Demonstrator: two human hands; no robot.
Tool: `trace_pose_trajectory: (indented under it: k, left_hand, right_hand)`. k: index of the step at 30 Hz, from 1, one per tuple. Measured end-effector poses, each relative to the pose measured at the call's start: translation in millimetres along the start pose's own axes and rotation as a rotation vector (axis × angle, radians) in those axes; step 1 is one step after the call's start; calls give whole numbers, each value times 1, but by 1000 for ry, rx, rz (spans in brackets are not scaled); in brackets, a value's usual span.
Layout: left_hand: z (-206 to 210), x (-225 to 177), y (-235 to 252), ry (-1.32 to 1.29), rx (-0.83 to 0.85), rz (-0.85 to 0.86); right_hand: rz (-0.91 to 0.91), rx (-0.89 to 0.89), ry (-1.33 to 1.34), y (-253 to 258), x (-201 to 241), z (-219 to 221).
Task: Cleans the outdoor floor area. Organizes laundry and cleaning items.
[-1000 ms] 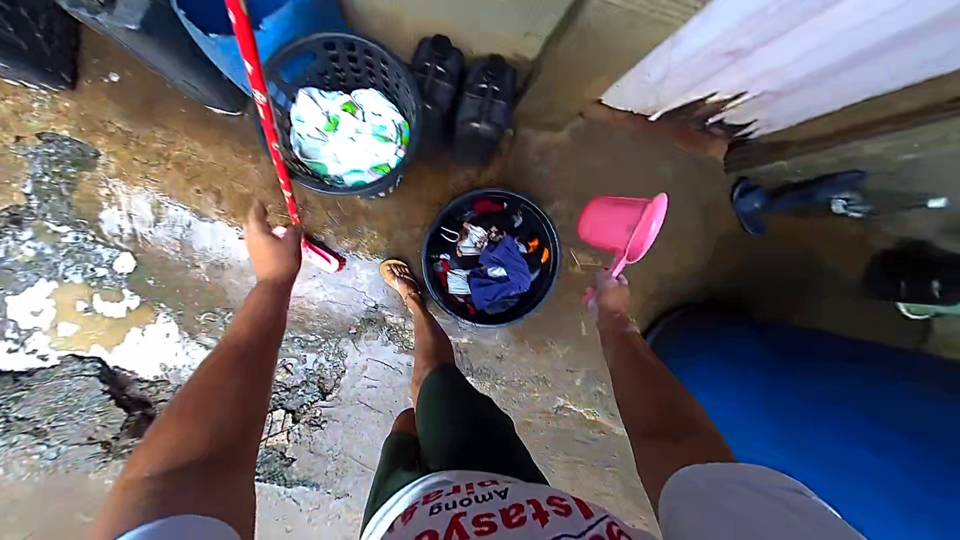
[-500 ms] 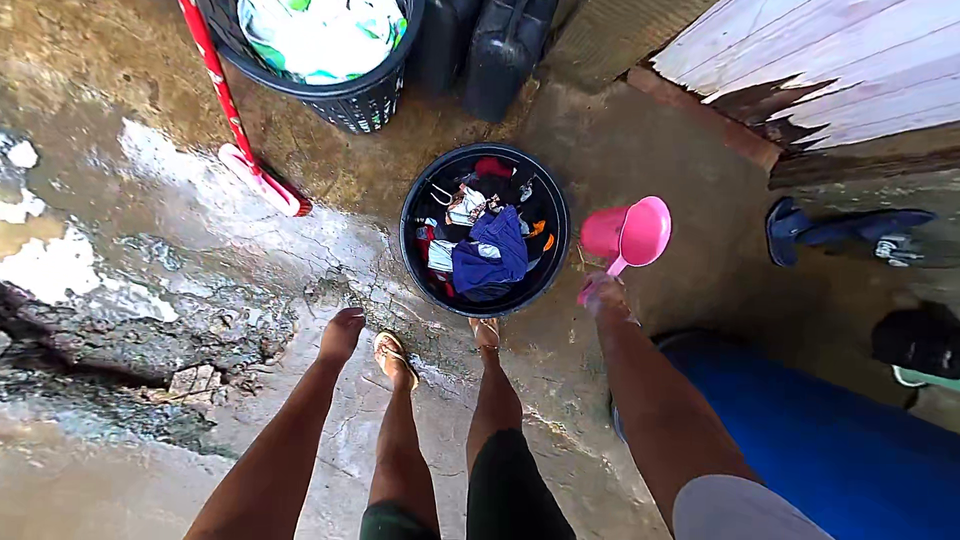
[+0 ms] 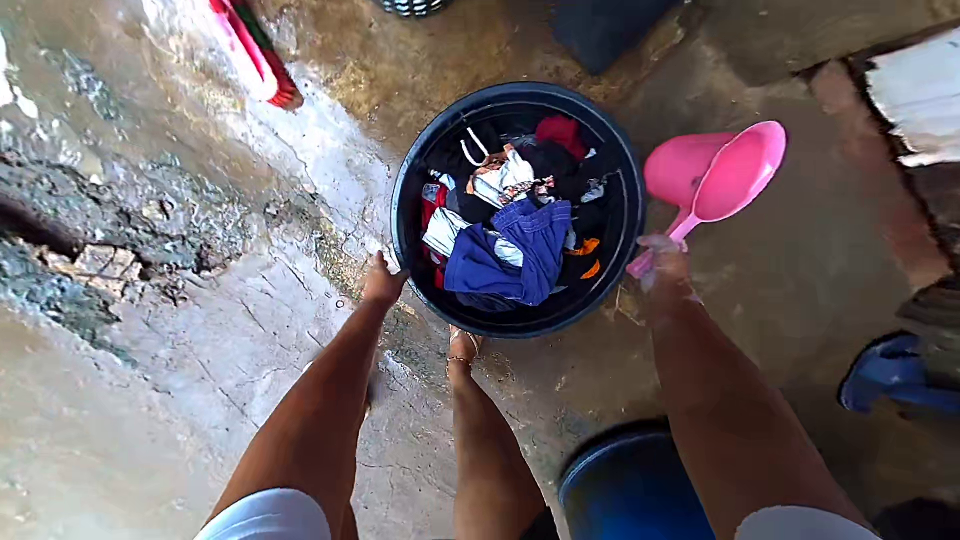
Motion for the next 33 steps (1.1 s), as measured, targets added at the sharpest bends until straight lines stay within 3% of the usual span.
trace_pose_trajectory:
  k: [5,10,15,18,21,27,30,33]
  left_hand:
    - [16,-12,20,-141,37,-4]
    - [3,2,31,-176,49,53]
    - [-45,88,23,-260,38,88]
    - [-82,185,9,-317,-3,25]
    - [-120,306,-14,-399,-78,-69]
    - [-193,573,-75,-619,-182,-392]
    - [-217,702,-96,-778,-236,-559]
    - [-226,811,-110,-924,-289,-721]
  right_hand:
    - [-50,165,-7,15,-3,15]
    - [-89,118,-15,-19,-10,34]
    - [-40,139,36,-104,-11,81]
    - [-34,236,34,-166,-21,126]
    - [-71,393,-6,-258,-29,185]
    - [-4,575,-121,-490,-65,327]
    - [104,629,-179,-613,-99,395]
    - [126,756,-239,-716,-150,437]
Point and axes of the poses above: each hand's wrist, its own y-axis towards the middle knuckle, its own z-axis out of the palm, x = y × z, the point moved 1 cm from there along y, towards the middle knuckle, and after that the axes turned 11 degrees about -z, right-handed, at the moved point
